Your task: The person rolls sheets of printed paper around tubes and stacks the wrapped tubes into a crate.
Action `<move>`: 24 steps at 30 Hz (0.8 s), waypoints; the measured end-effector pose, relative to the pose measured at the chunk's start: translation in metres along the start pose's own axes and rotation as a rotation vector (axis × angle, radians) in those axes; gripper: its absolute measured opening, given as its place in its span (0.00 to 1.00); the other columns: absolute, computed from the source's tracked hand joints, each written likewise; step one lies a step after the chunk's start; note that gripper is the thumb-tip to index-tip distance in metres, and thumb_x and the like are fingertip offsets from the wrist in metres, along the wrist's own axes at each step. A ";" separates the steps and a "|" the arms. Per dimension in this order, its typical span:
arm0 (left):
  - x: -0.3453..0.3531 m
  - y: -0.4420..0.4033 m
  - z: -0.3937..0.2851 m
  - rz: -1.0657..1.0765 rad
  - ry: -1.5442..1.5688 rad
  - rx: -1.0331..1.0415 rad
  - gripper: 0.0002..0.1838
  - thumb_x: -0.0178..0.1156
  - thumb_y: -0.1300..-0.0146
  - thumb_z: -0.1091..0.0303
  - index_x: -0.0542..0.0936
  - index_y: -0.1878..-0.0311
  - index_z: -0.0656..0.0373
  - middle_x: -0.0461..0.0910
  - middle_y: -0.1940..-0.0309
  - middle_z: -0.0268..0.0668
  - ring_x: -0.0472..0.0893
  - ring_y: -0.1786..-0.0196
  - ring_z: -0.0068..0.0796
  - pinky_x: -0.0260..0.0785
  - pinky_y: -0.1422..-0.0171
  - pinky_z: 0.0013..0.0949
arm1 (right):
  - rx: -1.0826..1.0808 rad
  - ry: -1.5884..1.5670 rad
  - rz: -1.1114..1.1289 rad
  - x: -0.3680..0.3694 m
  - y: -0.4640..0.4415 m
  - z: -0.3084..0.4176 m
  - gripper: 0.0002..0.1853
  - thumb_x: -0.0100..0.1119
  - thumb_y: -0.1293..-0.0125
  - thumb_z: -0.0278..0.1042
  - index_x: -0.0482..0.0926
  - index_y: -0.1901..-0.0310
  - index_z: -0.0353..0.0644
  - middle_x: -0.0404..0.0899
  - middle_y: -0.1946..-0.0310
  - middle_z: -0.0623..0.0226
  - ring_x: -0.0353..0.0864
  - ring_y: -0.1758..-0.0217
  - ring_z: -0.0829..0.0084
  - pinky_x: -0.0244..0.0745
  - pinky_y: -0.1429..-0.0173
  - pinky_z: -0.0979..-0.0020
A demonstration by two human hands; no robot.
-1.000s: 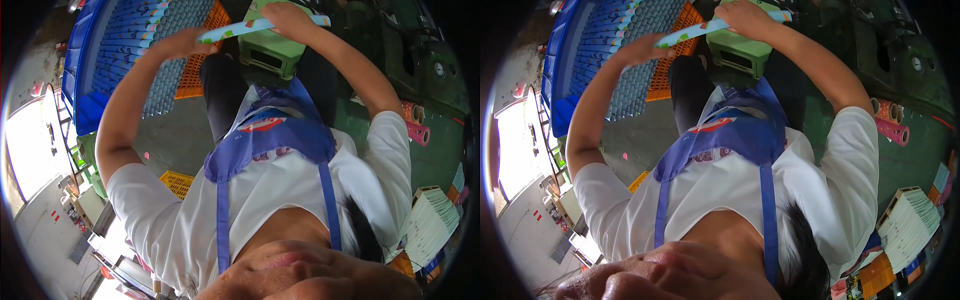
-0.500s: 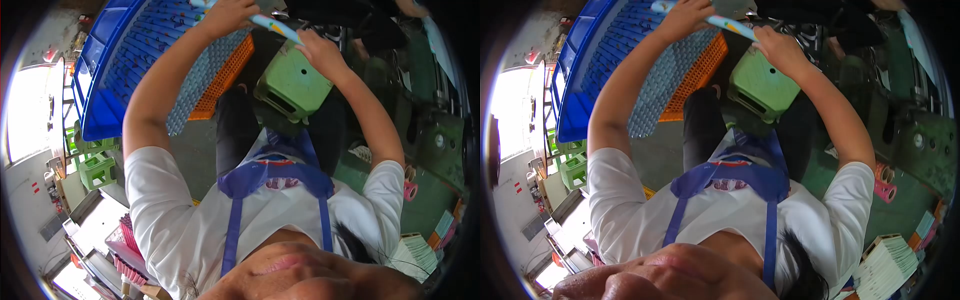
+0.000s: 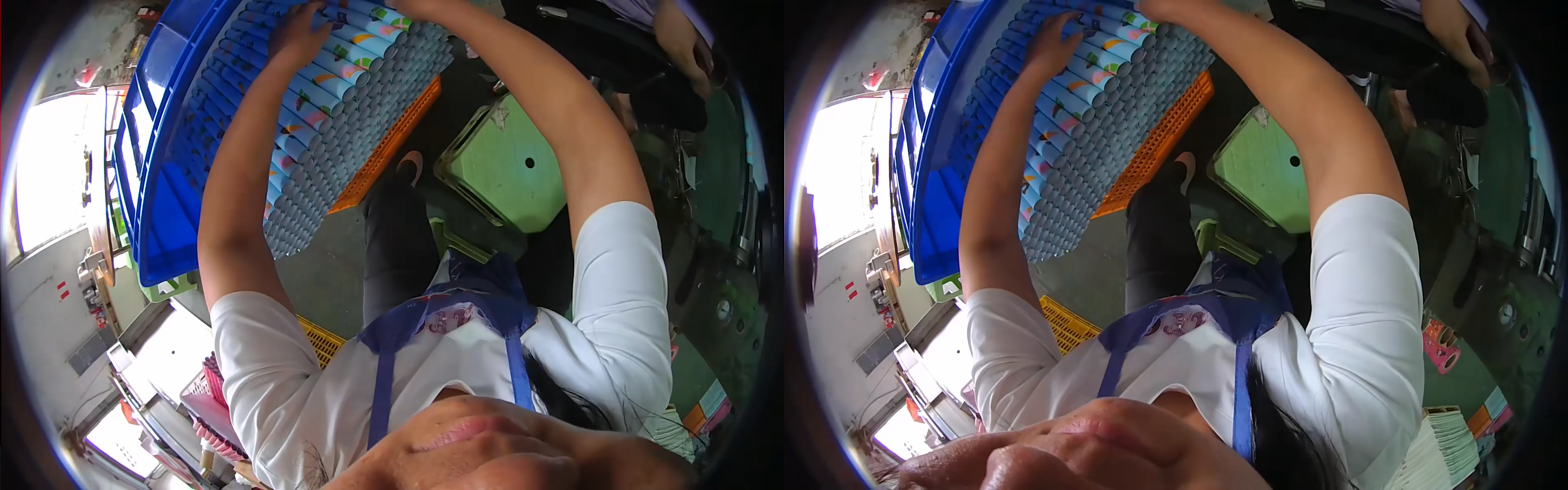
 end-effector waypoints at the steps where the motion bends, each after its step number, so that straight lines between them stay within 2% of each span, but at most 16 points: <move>1: 0.003 -0.001 0.010 0.008 0.001 -0.004 0.26 0.64 0.32 0.61 0.75 0.31 0.46 0.76 0.34 0.42 0.79 0.36 0.50 0.73 0.36 0.49 | 0.023 0.048 0.059 0.002 -0.006 0.004 0.11 0.57 0.34 0.28 0.84 0.55 0.31 0.82 0.52 0.41 0.83 0.48 0.43 0.78 0.46 0.48; 3: 0.008 -0.006 0.021 -0.015 0.034 0.063 0.24 0.64 0.31 0.63 0.77 0.33 0.48 0.78 0.37 0.41 0.80 0.37 0.48 0.73 0.37 0.46 | 0.070 0.150 0.177 0.008 -0.011 0.006 0.12 0.56 0.35 0.27 0.85 0.56 0.31 0.82 0.50 0.41 0.81 0.44 0.44 0.78 0.43 0.50; 5: 0.011 -0.009 0.020 -0.022 0.065 0.096 0.23 0.63 0.31 0.64 0.78 0.33 0.48 0.79 0.39 0.41 0.80 0.37 0.48 0.74 0.37 0.45 | 0.089 0.136 0.149 0.015 -0.003 0.003 0.12 0.56 0.35 0.27 0.85 0.55 0.31 0.82 0.49 0.42 0.80 0.42 0.44 0.77 0.41 0.50; 7: 0.000 -0.013 0.013 0.222 0.773 0.050 0.25 0.61 0.30 0.64 0.74 0.30 0.55 0.77 0.37 0.45 0.78 0.37 0.48 0.73 0.36 0.46 | 0.113 0.105 0.058 0.019 0.001 -0.004 0.13 0.55 0.34 0.27 0.85 0.54 0.31 0.81 0.47 0.42 0.78 0.39 0.44 0.77 0.39 0.50; 9: -0.012 -0.022 -0.004 0.353 1.126 0.018 0.26 0.59 0.29 0.64 0.72 0.29 0.59 0.76 0.37 0.47 0.77 0.37 0.49 0.72 0.36 0.46 | 0.086 0.058 0.059 0.006 0.016 0.004 0.13 0.54 0.33 0.27 0.86 0.54 0.32 0.81 0.46 0.42 0.79 0.40 0.44 0.76 0.39 0.50; 12: -0.018 -0.044 -0.039 0.383 0.210 -0.273 0.28 0.56 0.25 0.58 0.69 0.26 0.58 0.75 0.34 0.48 0.76 0.34 0.48 0.71 0.35 0.46 | 0.015 -0.031 0.054 -0.008 0.024 0.018 0.14 0.52 0.32 0.27 0.86 0.54 0.32 0.80 0.45 0.42 0.79 0.41 0.44 0.76 0.38 0.50; 16: 0.022 -0.060 -0.015 0.265 0.294 -0.185 0.27 0.55 0.25 0.58 0.71 0.28 0.59 0.77 0.37 0.50 0.78 0.37 0.52 0.70 0.35 0.48 | -0.021 0.036 -0.079 0.019 0.001 0.012 0.14 0.51 0.31 0.26 0.87 0.54 0.33 0.81 0.48 0.42 0.80 0.42 0.43 0.77 0.39 0.50; 17: 0.032 -0.065 -0.006 0.264 0.294 -0.186 0.27 0.55 0.25 0.58 0.71 0.28 0.59 0.77 0.37 0.50 0.78 0.37 0.52 0.70 0.35 0.48 | 0.013 0.065 -0.042 0.024 -0.007 0.009 0.14 0.52 0.31 0.28 0.87 0.54 0.34 0.81 0.48 0.43 0.80 0.42 0.43 0.78 0.40 0.51; 20: 0.055 -0.075 0.018 0.147 0.246 0.028 0.24 0.54 0.25 0.58 0.74 0.32 0.60 0.79 0.42 0.50 0.78 0.39 0.54 0.69 0.35 0.49 | 0.084 0.121 0.033 0.037 -0.026 0.004 0.13 0.54 0.31 0.31 0.87 0.55 0.35 0.82 0.48 0.44 0.81 0.43 0.44 0.79 0.42 0.52; 23: 0.041 -0.070 0.004 0.160 0.203 0.014 0.22 0.54 0.26 0.59 0.77 0.36 0.61 0.78 0.43 0.50 0.77 0.39 0.55 0.69 0.34 0.49 | -0.114 0.463 0.090 0.051 -0.040 0.000 0.14 0.58 0.32 0.35 0.88 0.55 0.36 0.83 0.46 0.47 0.84 0.46 0.46 0.80 0.43 0.52; 24: 0.036 -0.069 -0.002 0.166 0.181 0.009 0.20 0.54 0.27 0.60 0.78 0.38 0.62 0.78 0.44 0.51 0.77 0.39 0.55 0.69 0.34 0.49 | -0.110 0.459 0.088 0.051 -0.041 0.003 0.14 0.58 0.32 0.35 0.88 0.55 0.36 0.83 0.46 0.47 0.84 0.46 0.46 0.80 0.43 0.52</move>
Point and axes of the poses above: each hand's wrist, its own y-axis away from the middle knuckle, its own x-axis out of the palm, z = x × y, the point moved 1 cm from there along -y, towards the middle knuckle
